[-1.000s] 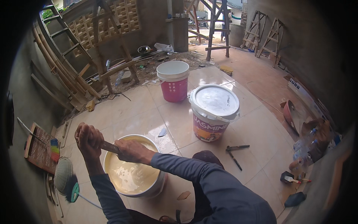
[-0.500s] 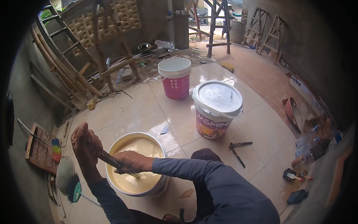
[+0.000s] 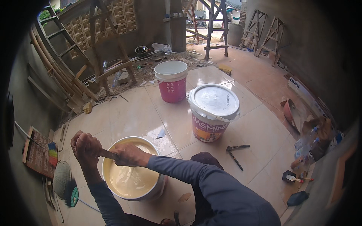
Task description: The person sits on the floor and stirs a creamy yellow liquid in a bucket using a wooden stick. The person continues to mix the contents thoroughly throughout the clip.
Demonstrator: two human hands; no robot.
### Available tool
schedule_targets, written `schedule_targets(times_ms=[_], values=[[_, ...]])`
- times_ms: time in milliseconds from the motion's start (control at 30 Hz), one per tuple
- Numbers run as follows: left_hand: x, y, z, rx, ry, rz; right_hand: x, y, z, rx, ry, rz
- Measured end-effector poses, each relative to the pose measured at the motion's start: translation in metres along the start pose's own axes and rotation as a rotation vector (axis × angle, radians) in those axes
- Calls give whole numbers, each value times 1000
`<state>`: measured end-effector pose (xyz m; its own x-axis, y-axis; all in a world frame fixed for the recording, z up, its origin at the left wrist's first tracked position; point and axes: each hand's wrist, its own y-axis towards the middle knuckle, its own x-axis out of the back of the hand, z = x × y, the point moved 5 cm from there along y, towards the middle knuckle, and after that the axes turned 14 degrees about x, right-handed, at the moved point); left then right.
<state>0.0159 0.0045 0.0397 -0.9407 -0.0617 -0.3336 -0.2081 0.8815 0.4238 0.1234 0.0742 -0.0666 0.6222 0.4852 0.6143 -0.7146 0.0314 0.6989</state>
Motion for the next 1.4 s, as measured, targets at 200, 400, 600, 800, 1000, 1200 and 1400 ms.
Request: schedule_targets(times_ms=[200,400,600,800,1000,1200,1400], values=[[27,1,-4,98,-36,-40,-10,-8,-5,-103,49,152],[22,-7,-18,221,26,-213,-23,-10,17,-192,303,197],[-9,-10,-30,166,206,-389,-28,-7,31,-285,488,139],[-10,-8,-19,58,194,-268,-26,-4,11,-132,329,33],[22,5,-3,-56,-43,-22,-11,-5,-8,-159,40,-8],[30,11,4,71,-45,-190,-6,-10,-6,-181,38,48],[16,-1,-13,181,75,-365,-11,-13,20,-289,347,171]])
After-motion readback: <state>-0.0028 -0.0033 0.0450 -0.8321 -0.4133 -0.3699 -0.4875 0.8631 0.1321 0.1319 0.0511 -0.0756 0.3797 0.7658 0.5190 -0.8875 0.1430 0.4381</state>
